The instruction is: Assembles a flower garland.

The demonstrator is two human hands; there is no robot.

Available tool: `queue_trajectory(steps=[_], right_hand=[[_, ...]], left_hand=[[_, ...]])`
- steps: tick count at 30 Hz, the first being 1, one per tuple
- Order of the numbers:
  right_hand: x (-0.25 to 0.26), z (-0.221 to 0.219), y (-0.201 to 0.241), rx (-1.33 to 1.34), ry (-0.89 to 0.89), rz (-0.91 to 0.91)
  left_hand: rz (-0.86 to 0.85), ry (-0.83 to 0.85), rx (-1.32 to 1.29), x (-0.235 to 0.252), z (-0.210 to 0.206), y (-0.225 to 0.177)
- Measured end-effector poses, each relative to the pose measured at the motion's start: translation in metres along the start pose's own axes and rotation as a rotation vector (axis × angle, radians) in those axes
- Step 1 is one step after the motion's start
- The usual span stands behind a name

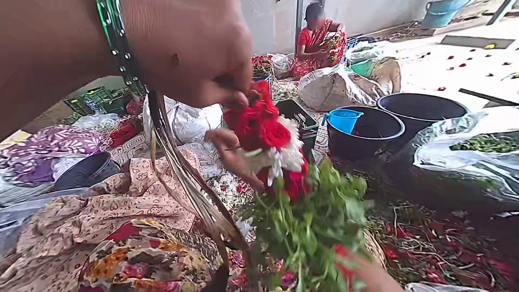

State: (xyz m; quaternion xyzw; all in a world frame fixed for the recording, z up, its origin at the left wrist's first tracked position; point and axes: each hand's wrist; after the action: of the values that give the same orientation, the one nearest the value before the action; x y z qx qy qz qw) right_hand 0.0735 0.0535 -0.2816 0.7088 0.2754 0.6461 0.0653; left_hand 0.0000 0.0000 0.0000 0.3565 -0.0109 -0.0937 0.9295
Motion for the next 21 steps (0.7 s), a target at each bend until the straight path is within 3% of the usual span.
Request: queue_trajectory(steps=[2, 4, 7, 11, 15, 19, 21], right_hand=[[-0.044, -0.063, 0.045, 0.017, -0.065, -0.054], [-0.077, -0.086, 0.089, 0.065, -0.084, -0.109], [-0.098, -0.07, 0.133, 0.139, -0.19, -0.112], [-0.126, -0.031, 0.158, 0.192, -0.237, -0.324], [-0.171, 0.051, 0.196, -0.272, -0.019, -0.792], [-0.218, 0.177, 0.261, -0.769, -0.197, -0.897], [-0.244, 0.245, 0.309, -0.866, -0.358, -0.896]], left_hand=[[0.084, 0.09, -0.139, -0.024, -0.042, 0.002], [0.21, 0.141, -0.351, -0.047, -0.096, -0.017], [0.401, 0.219, -0.777, -0.06, -0.165, -0.072], [0.553, 0.363, -1.162, -0.055, -0.215, -0.137], [0.77, 0.381, -1.305, -0.087, -0.223, -0.149], [1.086, 0.42, -1.391, -0.135, -0.207, -0.151], [1.21, 0.37, -1.477, -0.168, -0.208, -0.154]])
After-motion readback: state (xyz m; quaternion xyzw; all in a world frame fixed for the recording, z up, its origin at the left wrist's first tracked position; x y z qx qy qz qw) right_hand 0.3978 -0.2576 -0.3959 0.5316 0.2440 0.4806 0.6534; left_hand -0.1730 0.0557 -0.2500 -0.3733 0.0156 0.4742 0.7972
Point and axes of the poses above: each hand's wrist, its own x-axis towards the middle knuckle, its own z-axis out of the back of the hand, y = z × x, and after that the axes turned 14 degrees about x, right-handed
